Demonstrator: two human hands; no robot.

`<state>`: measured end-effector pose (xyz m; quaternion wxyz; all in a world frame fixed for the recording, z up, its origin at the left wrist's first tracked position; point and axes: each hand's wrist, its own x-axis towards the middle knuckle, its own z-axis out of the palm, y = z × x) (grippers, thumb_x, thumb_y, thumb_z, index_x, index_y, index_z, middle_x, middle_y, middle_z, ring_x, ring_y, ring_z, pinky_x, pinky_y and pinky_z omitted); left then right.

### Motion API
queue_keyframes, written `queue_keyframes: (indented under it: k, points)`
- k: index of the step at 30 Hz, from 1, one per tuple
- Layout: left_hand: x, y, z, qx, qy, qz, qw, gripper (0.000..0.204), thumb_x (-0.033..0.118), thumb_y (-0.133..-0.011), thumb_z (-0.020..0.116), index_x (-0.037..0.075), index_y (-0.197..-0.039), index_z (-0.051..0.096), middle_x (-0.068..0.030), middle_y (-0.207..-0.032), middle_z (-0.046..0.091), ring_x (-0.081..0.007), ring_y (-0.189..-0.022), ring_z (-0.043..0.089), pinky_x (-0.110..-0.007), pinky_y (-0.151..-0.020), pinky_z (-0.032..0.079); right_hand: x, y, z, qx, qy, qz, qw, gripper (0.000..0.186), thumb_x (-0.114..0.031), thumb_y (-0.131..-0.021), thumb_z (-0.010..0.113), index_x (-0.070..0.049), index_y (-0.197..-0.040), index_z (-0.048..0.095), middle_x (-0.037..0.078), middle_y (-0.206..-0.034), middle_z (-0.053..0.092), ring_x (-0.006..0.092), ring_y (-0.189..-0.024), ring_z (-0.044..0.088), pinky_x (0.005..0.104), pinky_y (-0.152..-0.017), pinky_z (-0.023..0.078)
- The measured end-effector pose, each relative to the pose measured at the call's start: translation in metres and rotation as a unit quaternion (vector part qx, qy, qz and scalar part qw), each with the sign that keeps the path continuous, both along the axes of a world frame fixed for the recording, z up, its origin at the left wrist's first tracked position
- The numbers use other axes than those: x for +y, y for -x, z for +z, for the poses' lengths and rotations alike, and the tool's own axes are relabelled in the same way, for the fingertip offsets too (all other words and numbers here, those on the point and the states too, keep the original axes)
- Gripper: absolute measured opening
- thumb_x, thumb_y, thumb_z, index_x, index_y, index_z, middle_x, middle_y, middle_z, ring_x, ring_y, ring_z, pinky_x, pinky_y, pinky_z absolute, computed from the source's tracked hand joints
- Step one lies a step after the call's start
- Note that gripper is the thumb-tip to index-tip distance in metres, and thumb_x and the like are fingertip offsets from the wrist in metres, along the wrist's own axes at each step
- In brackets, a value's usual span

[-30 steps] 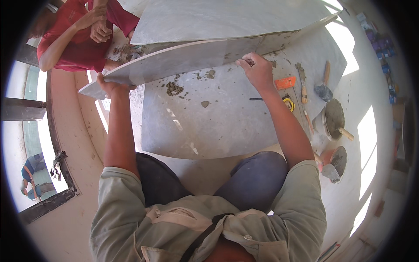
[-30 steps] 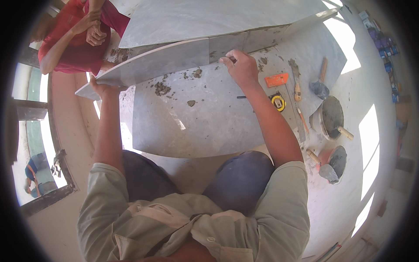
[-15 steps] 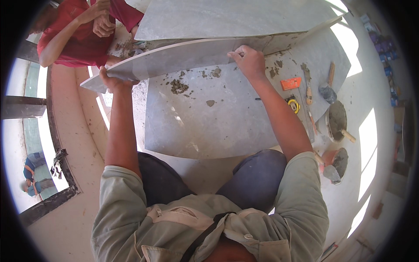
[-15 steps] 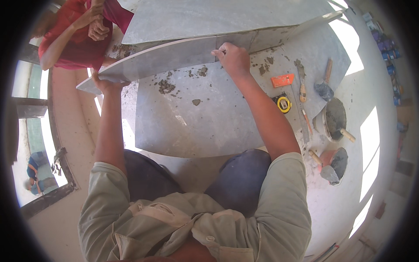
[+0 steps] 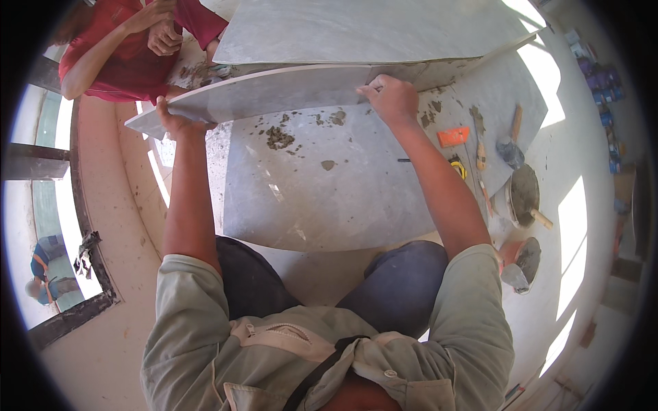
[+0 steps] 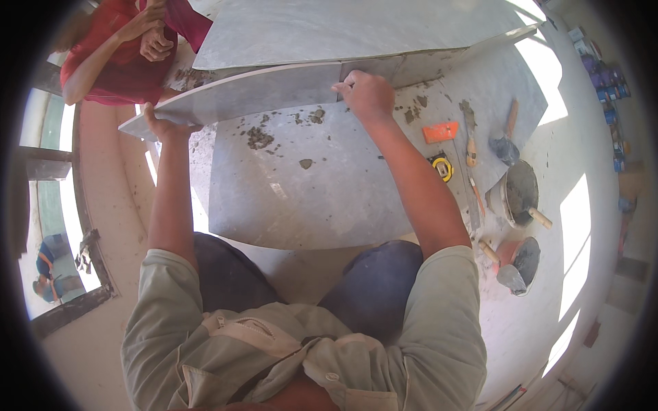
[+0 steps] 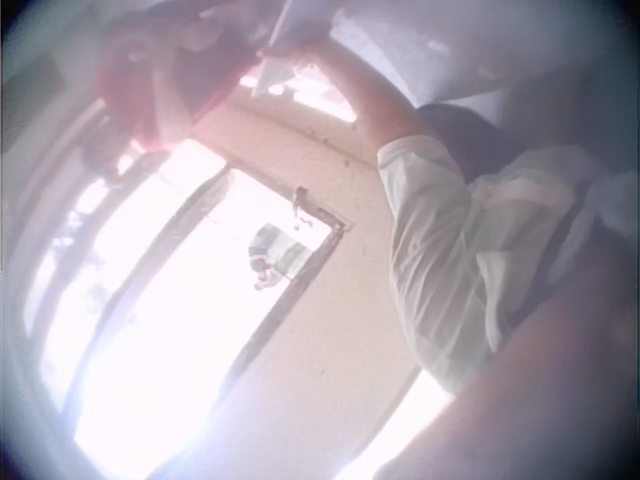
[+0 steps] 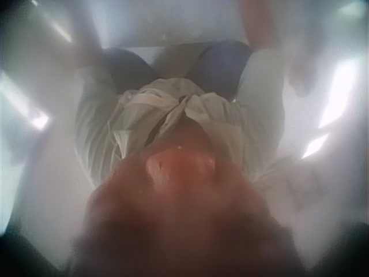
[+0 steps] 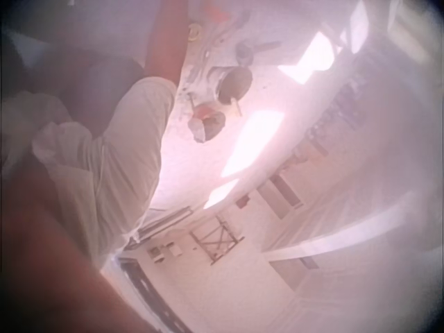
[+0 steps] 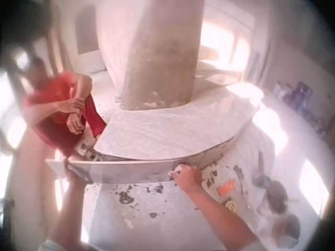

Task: The person cuts a tile with an angle grinder and then fits it onto a curved masonry structure using mortar and a trowel.

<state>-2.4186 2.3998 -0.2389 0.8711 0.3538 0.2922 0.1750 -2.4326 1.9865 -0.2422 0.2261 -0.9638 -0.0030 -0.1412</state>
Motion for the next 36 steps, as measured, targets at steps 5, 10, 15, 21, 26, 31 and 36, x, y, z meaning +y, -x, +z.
queue_keyframes:
  k: [5, 10, 15, 21, 26, 31, 36]
  points:
    - [0.003, -0.002, 0.001, 0.023, -0.003, -0.002, 1.0, 0.088, 0.074, -0.068, 0.07, 0.03, -0.141, 0.05, -0.0035, -0.156, 0.041, -0.0362, -0.142, 0.035, -0.078, -0.104, 0.012, -0.001, -0.001, 0.007, 0.03, 0.002, -0.009, 1.0, 0.035, -0.047, -0.079, 0.084, -0.013, -0.079, 0.075, 0.006, -0.069, 0.071, 0.0268, -0.068, 0.07, 0.0414, -0.062, 0.054]
    - [-0.005, 0.002, 0.003, 0.027, 0.006, 0.021, 0.999, 0.093, 0.075, -0.071, 0.071, 0.026, -0.145, 0.046, -0.004, -0.157, 0.04, -0.037, -0.141, 0.036, -0.076, -0.105, 0.012, 0.002, 0.001, 0.008, 0.033, 0.023, -0.021, 0.999, 0.036, -0.047, -0.079, 0.083, -0.013, -0.078, 0.074, 0.008, -0.07, 0.071, 0.0293, -0.07, 0.071, 0.0423, -0.063, 0.054]
    - [-0.017, 0.004, -0.003, -0.025, 0.04, 0.049, 0.998, 0.095, 0.076, -0.078, 0.069, 0.021, -0.15, 0.041, -0.0066, -0.157, 0.041, -0.0352, -0.14, 0.041, -0.069, -0.11, 0.029, 0.002, 0.002, -0.002, -0.012, 0.045, -0.019, 0.999, 0.036, -0.046, -0.08, 0.083, -0.012, -0.075, 0.072, 0.009, -0.072, 0.072, 0.0318, -0.073, 0.072, 0.044, -0.064, 0.055]
    - [-0.017, -0.006, -0.031, -0.097, 0.046, -0.02, 0.994, 0.094, 0.079, -0.081, 0.061, 0.022, -0.153, 0.039, -0.0067, -0.158, 0.04, -0.0359, -0.146, 0.033, -0.077, -0.112, 0.01, -0.001, -0.001, -0.004, -0.037, 0.075, 0.003, 0.996, 0.036, -0.045, -0.081, 0.082, -0.012, -0.075, 0.072, 0.011, -0.069, 0.071, 0.0338, -0.068, 0.071, 0.0448, -0.062, 0.055]
    - [-0.023, 0.003, -0.02, -0.015, 0.082, -0.028, 0.996, 0.102, 0.073, -0.075, 0.073, 0.022, -0.155, 0.035, -0.0068, -0.157, 0.039, -0.0367, -0.142, 0.038, -0.078, -0.106, 0.021, 0.002, -0.002, 0.003, -0.024, 0.083, 0.005, 0.996, 0.034, -0.045, -0.081, 0.082, -0.012, -0.076, 0.073, 0.011, -0.072, 0.072, 0.0339, -0.071, 0.071, 0.0447, -0.064, 0.055]
    - [-0.025, -0.006, -0.038, -0.032, 0.115, 0.026, 0.992, 0.131, 0.059, -0.07, 0.086, 0.026, -0.162, -0.001, -0.0104, -0.155, 0.039, -0.0368, -0.136, 0.045, -0.076, -0.103, 0.036, 0.006, 0.0, 0.003, -0.016, 0.08, -0.012, 0.997, 0.033, -0.044, -0.081, 0.082, -0.013, -0.077, 0.073, 0.011, -0.073, 0.072, 0.0336, -0.072, 0.072, 0.044, -0.065, 0.055]
    - [-0.027, -0.016, -0.039, -0.023, 0.105, 0.062, 0.992, 0.153, 0.044, -0.066, 0.093, 0.026, -0.156, -0.029, -0.0156, -0.154, 0.039, -0.0385, -0.127, 0.055, -0.067, -0.099, 0.049, 0.006, 0.002, 0.0, -0.027, 0.075, -0.019, 0.997, 0.033, -0.044, -0.081, 0.083, -0.013, -0.077, 0.073, 0.01, -0.074, 0.072, 0.0335, -0.072, 0.071, 0.044, -0.065, 0.055]
